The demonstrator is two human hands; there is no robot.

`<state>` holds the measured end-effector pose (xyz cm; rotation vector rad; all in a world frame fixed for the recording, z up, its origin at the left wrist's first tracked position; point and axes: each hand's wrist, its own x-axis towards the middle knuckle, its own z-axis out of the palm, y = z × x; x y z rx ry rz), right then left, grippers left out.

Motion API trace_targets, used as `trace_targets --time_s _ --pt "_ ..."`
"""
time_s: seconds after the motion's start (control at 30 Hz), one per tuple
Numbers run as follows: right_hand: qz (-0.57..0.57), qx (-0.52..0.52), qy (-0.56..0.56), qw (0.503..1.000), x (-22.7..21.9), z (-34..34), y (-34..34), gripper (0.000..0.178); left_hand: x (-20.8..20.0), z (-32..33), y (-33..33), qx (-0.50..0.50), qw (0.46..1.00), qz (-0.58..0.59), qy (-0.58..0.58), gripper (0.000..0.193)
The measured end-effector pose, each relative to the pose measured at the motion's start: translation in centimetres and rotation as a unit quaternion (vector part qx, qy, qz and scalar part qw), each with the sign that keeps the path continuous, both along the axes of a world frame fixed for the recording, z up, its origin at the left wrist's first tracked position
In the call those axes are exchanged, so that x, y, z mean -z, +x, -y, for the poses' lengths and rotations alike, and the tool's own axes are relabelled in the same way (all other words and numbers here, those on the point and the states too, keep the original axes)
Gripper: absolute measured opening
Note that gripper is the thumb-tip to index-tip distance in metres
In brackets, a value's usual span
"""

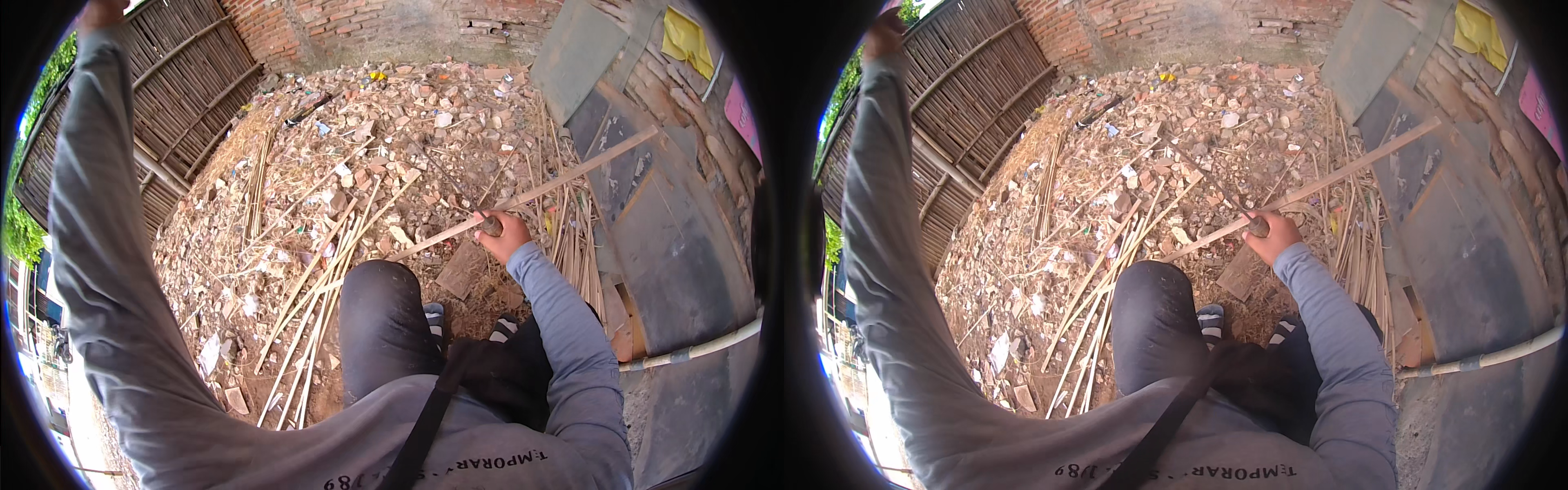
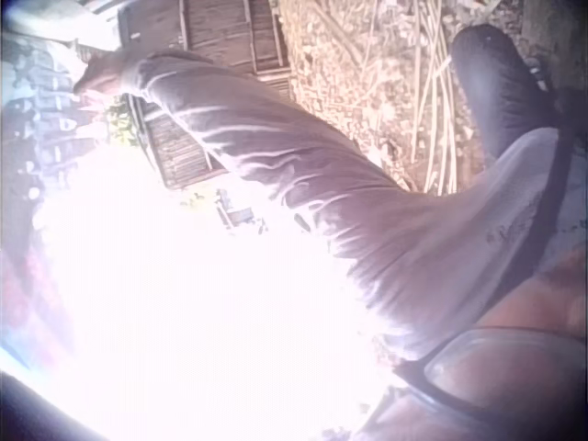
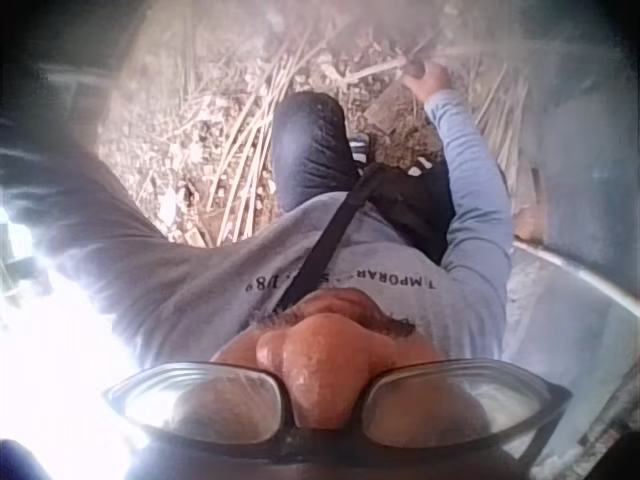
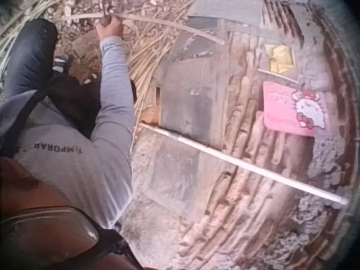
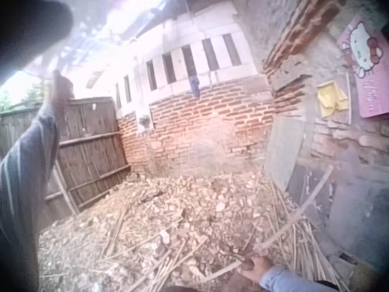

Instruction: The person shaves a long bamboo strip using a knife, repeatedly pulling the blade along the length of the material to smooth it while sitting on the ground.

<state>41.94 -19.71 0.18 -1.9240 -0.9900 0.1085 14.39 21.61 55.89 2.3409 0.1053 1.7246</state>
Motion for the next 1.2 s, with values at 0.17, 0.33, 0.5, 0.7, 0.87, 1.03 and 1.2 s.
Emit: trace_targets --time_s 0.17,0.33,0.5,0.7,0.87,1.03,1.2 --pt "-0.023 0.068 -0.021 0.997 -0.5 2.9 1.8 0.044 22.7 14.6 5.4 -0.145 0.897 -0.417 0.028 0.045" --pt "-0.096 0.064 0.065 0.991 -3.8 1.0 -0.4 0.040 43.9 11.3 -0.3 -0.037 0.875 -0.473 -0.099 0.031" --pt "-0.194 0.089 0.142 0.967 -4.1 1.8 0.6 0.041 60.9 10.3 -2.4 -0.082 0.916 -0.299 -0.252 0.034" --pt "-0.303 0.039 0.224 0.926 -5.3 2.5 0.8 0.044 59.2 13.4 -3.4 -0.197 0.887 -0.374 -0.188 0.066" --pt "-0.322 0.004 0.258 0.911 -6.0 2.5 0.4 0.045 56.0 14.2 -4.0 -0.260 0.882 -0.392 -0.039 0.085" --pt "-0.365 -0.029 0.274 0.890 -5.6 2.9 0.9 0.046 53.6 14.9 -6.1 -0.164 0.871 -0.449 -0.113 0.038" --pt "-0.320 -0.023 0.205 0.925 -5.6 3.0 0.4 0.043 51.7 19.4 -8.9 -0.147 0.785 -0.571 -0.191 0.041"
